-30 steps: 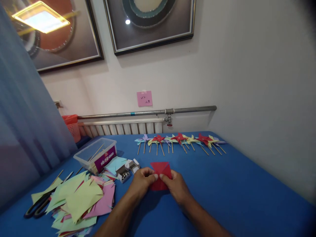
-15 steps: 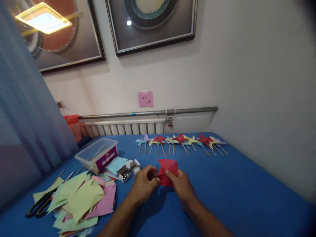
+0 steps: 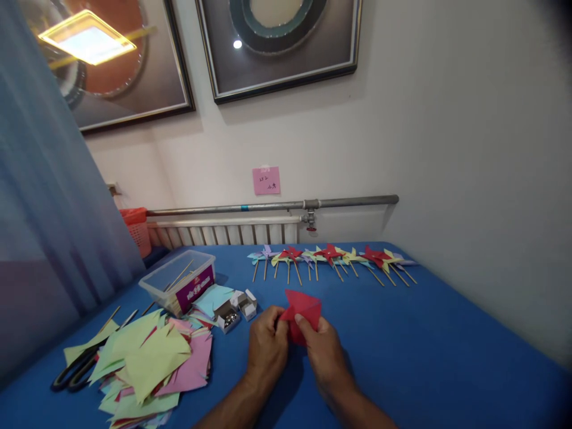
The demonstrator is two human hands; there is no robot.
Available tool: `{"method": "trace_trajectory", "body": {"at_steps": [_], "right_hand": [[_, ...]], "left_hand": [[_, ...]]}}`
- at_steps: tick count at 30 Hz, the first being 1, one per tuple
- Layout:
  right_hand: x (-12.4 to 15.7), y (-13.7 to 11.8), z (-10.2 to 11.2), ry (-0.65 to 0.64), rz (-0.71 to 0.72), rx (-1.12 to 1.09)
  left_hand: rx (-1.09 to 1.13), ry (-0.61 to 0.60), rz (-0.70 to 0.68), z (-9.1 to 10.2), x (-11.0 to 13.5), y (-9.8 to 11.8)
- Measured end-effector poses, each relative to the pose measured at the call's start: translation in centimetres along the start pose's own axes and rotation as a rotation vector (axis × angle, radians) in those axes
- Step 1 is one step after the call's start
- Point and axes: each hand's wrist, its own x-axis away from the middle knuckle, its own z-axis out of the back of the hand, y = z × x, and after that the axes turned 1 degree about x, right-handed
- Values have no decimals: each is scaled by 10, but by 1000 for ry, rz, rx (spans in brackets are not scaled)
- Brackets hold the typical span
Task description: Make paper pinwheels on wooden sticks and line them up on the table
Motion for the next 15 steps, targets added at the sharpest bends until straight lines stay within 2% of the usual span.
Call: {"method": "trace_trajectory", "body": {"at_steps": [3,8,11,15], "right_hand": [[5,-9,-3,74,-37,-44],[3,-16,1,82,-28,-34],[0,-22,6,61,6,0],[3,-33,9,-12,72,70]], "left_hand": [[-16,22,-6,-2,2,1],[42,-36,9,2,3,7],[253,-101,91,5,-1,7],[546,-101,287,9,-11,4]]}}
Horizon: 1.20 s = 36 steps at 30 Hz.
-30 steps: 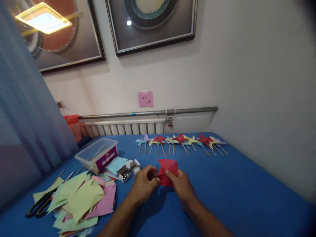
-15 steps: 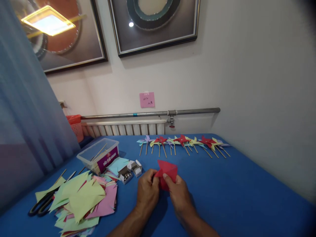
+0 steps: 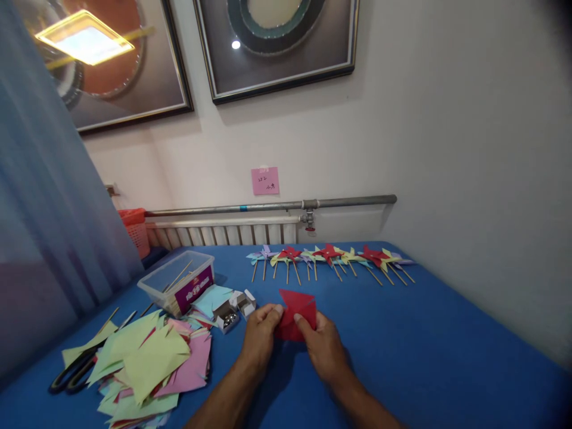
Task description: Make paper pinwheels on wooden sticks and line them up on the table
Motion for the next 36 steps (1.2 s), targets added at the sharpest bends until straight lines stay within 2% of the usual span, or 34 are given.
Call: {"method": "trace_trajectory", "body": {"at_steps": [4,8,15,20,23,26,28,31,33,36], "right_hand": [[3,-6,0,-41,26,-8],[1,1,0,-62,29,-43],[-4,10,2,-115,-36,-79],[-4,8,0,-208,-89,-112],[-4,8,0,-237,-106,-122],[-3,7,0,-276,-117,-132],[-2,6,0,-332,-132,-126],[1,8,0,-403,-126,-93],[2,10,0,-415,-110,-69],[1,12,-1,-401,-126,-77]], "left_hand": [[-9,17,46,4,-6,1],[6,-16,64,5,-5,3],[106,-67,160,9,-3,6],[176,-113,207,12,-3,5],[194,-78,194,15,-7,3],[74,-7,85,20,-10,7],[-172,-8,-83,24,-11,12],[-538,-79,-328,28,-9,18],[-630,-127,-382,28,-6,19],[-637,-123,-390,26,-5,19]]}}
